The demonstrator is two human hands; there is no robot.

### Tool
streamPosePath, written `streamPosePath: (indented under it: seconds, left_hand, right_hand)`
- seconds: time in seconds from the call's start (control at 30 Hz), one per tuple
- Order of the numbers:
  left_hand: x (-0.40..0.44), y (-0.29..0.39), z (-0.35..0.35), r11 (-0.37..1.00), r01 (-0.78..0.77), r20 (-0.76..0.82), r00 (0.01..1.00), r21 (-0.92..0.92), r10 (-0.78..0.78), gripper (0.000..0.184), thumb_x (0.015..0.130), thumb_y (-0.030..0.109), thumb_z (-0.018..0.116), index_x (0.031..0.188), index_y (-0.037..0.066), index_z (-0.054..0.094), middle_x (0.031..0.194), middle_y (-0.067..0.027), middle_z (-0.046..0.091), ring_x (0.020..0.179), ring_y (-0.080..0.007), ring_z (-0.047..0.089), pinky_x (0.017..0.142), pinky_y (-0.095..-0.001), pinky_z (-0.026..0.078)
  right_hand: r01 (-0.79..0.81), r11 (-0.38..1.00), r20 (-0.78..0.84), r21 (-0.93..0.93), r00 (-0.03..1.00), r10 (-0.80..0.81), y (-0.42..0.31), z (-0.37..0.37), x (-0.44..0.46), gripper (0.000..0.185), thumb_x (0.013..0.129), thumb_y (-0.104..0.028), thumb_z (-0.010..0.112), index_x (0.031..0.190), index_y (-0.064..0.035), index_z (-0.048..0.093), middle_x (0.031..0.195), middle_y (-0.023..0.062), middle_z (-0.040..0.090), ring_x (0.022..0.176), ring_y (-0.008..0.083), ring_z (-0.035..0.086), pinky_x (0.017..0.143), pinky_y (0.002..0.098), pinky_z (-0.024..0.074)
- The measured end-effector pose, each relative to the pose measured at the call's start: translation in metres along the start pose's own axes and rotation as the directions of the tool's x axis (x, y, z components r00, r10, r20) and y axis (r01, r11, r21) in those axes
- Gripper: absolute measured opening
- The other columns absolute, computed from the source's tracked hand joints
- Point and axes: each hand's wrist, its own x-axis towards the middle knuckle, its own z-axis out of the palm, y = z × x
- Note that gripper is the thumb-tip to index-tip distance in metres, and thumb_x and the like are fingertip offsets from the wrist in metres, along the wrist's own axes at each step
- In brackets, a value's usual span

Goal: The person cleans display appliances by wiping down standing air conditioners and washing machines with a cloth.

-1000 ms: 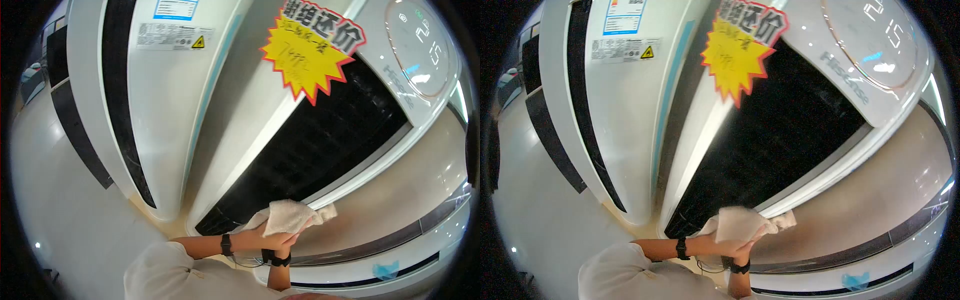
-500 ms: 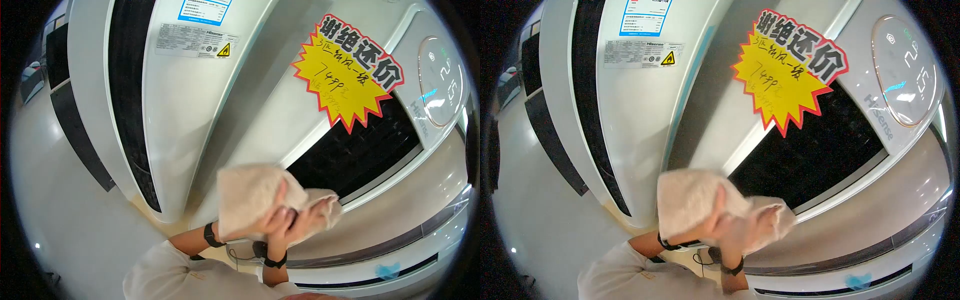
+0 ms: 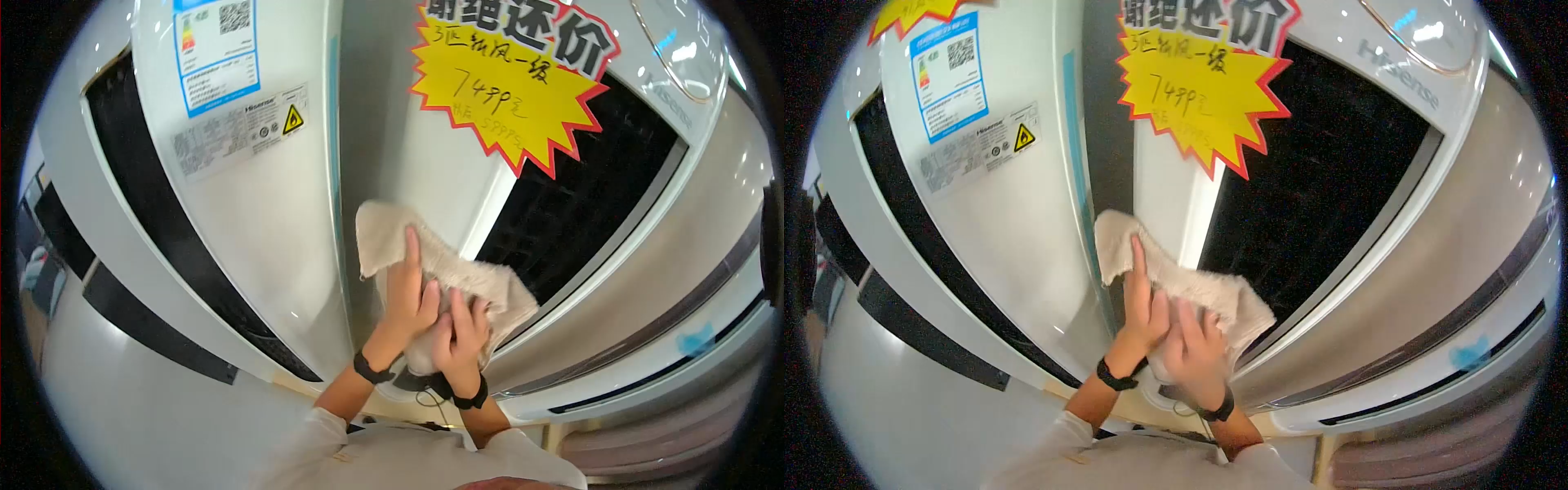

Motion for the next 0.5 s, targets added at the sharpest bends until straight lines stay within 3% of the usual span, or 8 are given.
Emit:
streamPosePath:
  seconds: [0.1, 0.13, 0.27, 0.4, 0.43, 0.5]
  left_hand:
    - [-0.033, -0.004, 0.004, 0.993, 0.119, 0.043, 0.992, -0.027, -0.118, 0.087, 0.088, 0.014, 0.055, 0.16, -0.013, 0.014, 0.086, -0.0235, 0.053, 0.075, -0.0378, 0.051, 0.071, -0.0468, 0.04]
    - [-0.034, -0.004, 0.002, 0.991, 0.129, 0.064, 0.99, -0.036, -0.127, 0.086, 0.088, 0.013, 0.055, 0.16, -0.012, 0.014, 0.088, -0.0237, 0.053, 0.077, -0.0375, 0.051, 0.072, -0.0464, 0.04]
    - [-0.001, -0.004, -0.009, 0.985, 0.164, 0.092, 0.983, -0.058, -0.159, 0.084, 0.09, 0.009, 0.053, 0.162, -0.008, 0.014, 0.093, -0.0215, 0.053, 0.083, -0.036, 0.052, 0.077, -0.0452, 0.041]
    - [0.01, -0.012, -0.001, 0.963, 0.235, 0.062, 0.972, -0.132, -0.229, 0.083, 0.091, 0.005, 0.052, 0.164, -0.003, 0.014, 0.095, -0.0195, 0.052, 0.086, -0.0333, 0.05, 0.083, -0.0431, 0.042]
    - [0.007, -0.014, 0.003, 0.952, 0.255, 0.051, 0.967, -0.169, -0.25, 0.083, 0.091, 0.005, 0.052, 0.164, -0.002, 0.014, 0.095, -0.0195, 0.052, 0.086, -0.0327, 0.05, 0.084, -0.0426, 0.043]
    - [-0.021, -0.013, 0.007, 0.879, 0.428, 0.087, 0.904, -0.21, -0.419, 0.083, 0.091, 0.005, 0.052, 0.164, -0.002, 0.013, 0.099, -0.0217, 0.054, 0.088, -0.0338, 0.051, 0.086, -0.0431, 0.043]
  right_hand:
    - [0.107, 0.986, 0.013, 0.131, 0.994, -0.109, 0.001, 0.002, -0.01, 0.05, 0.081, 0.003, 0.062, 0.131, 0.0026, 0.066, 0.102, 0.0288, 0.06, 0.081, 0.0408, 0.061, 0.07, 0.0435, 0.0494]
    - [0.068, 0.978, 0.038, 0.197, 0.996, -0.077, -0.002, 0.0, -0.008, 0.051, 0.08, 0.005, 0.061, 0.131, 0.0031, 0.066, 0.097, 0.0268, 0.058, 0.078, 0.0387, 0.058, 0.069, 0.0422, 0.0474]
    - [0.059, 0.979, 0.017, 0.193, 0.998, -0.064, -0.015, -0.004, 0.018, 0.053, 0.081, 0.007, 0.06, 0.134, 0.0033, 0.064, 0.09, 0.0242, 0.057, 0.072, 0.0363, 0.052, 0.064, 0.0427, 0.0411]
    - [0.09, 0.958, 0.034, 0.271, 0.994, -0.103, -0.022, 0.001, 0.013, 0.053, 0.084, 0.007, 0.058, 0.137, 0.0041, 0.062, 0.088, 0.0246, 0.062, 0.074, 0.0384, 0.058, 0.074, 0.0443, 0.049]
    - [0.031, 0.942, 0.107, 0.333, 0.992, -0.07, -0.018, 0.01, 0.001, 0.052, 0.086, 0.007, 0.057, 0.138, 0.0037, 0.062, 0.081, 0.0219, 0.064, 0.067, 0.0347, 0.062, 0.071, 0.0423, 0.0521]
    - [0.074, 0.941, 0.076, 0.331, 0.992, -0.104, -0.008, 0.03, -0.016, 0.052, 0.086, 0.007, 0.058, 0.137, 0.0036, 0.062, 0.075, 0.0189, 0.064, 0.059, 0.0304, 0.061, 0.062, 0.0387, 0.0512]
